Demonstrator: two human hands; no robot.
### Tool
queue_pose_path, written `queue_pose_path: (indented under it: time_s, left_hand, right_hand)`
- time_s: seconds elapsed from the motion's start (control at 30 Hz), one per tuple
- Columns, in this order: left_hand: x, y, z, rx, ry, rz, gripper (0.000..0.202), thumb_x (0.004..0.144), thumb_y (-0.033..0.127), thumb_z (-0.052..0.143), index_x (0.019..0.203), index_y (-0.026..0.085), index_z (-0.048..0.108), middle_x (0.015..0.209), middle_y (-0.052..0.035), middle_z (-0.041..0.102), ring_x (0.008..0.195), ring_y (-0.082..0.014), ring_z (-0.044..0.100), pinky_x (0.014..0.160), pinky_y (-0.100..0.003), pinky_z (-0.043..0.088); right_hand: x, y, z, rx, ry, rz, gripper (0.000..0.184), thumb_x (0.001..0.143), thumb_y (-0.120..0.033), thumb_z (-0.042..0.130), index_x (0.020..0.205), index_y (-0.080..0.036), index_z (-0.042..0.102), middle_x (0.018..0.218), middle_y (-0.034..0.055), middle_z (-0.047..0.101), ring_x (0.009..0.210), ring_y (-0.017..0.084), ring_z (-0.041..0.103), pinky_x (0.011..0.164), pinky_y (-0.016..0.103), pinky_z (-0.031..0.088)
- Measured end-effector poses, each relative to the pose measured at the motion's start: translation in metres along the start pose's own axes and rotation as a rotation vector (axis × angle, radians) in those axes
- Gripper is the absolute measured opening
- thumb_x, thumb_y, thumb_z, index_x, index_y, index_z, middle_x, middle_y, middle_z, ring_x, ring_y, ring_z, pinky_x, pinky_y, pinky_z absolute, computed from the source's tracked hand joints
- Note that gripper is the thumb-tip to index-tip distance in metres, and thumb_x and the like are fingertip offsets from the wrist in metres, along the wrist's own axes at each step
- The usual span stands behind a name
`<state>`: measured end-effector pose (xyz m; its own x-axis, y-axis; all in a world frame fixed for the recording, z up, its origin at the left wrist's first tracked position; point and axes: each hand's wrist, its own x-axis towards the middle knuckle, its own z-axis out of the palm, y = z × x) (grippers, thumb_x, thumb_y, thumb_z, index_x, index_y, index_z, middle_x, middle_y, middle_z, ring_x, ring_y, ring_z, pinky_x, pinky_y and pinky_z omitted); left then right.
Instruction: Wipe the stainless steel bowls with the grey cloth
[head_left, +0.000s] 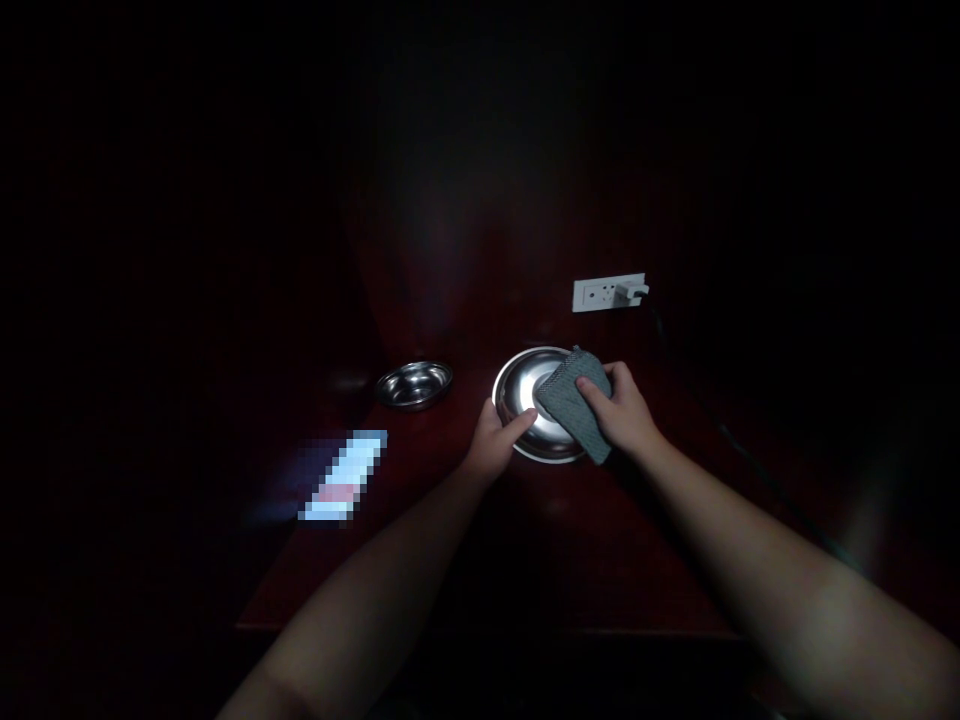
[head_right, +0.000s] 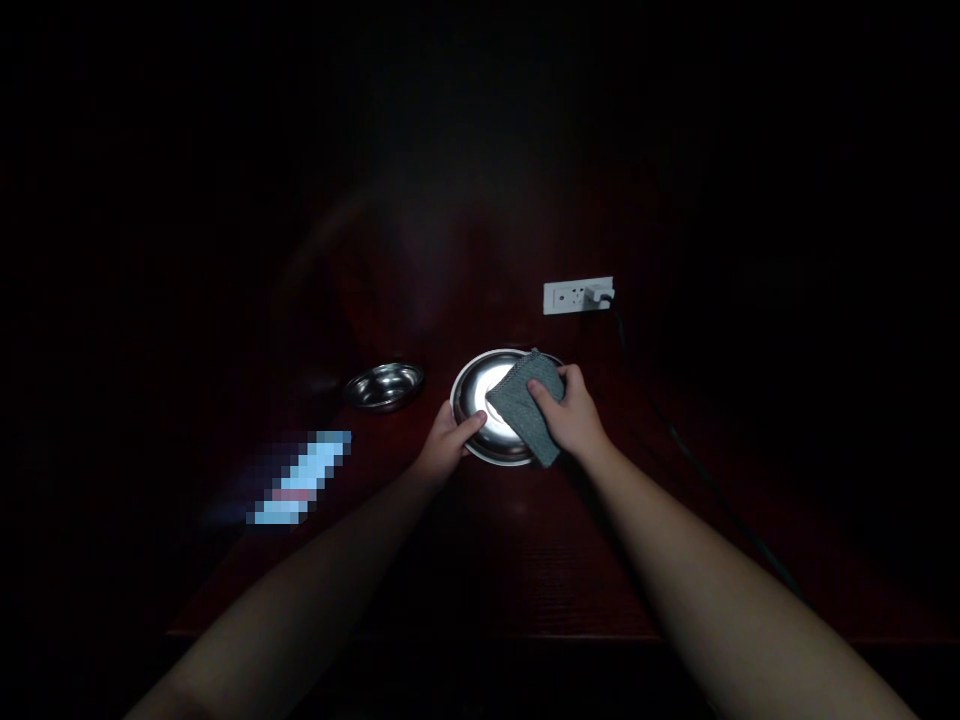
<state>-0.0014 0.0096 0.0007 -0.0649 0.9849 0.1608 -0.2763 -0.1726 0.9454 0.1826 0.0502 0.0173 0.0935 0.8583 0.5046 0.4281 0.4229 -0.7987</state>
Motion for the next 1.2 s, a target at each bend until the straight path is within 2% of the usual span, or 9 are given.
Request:
queue_pose_path:
  time_s: [0.2, 1.2]
  left_hand:
    - [-0.0003, 0.0002, -0.0006, 0.014, -0.01, -0.005, 0.053, 0.062, 0.032, 0.074, 0.107, 0.017, 0.051, 0.105, -0.0088, 0.064, 0.101, -0.0255, 0.059, 0.09, -0.043, 0.045]
    - [-0.001, 0.0004, 0.0012, 0.009, 0.014, -0.001, 0.05, 0.061, 0.032, 0.074, 0.104, 0.018, 0.052, 0.103, -0.0069, 0.064, 0.099, -0.0245, 0.06, 0.089, -0.042, 0.046]
  right_hand:
    - [0.0014, 0.0015, -0.0007, -0.009, 0.007, 0.008, 0.043, 0.071, -0.062, 0.053, 0.084, -0.022, 0.044, 0.076, 0.0011, 0.055, 0.071, 0.019, 0.052, 0.063, 0.031, 0.04]
    - [-0.0024, -0.0065, -0.0032, 0.032, -0.012, -0.014, 0.042, 0.072, -0.059, 0.053, 0.088, -0.021, 0.047, 0.079, 0.0024, 0.057, 0.074, 0.02, 0.054, 0.066, 0.032, 0.042]
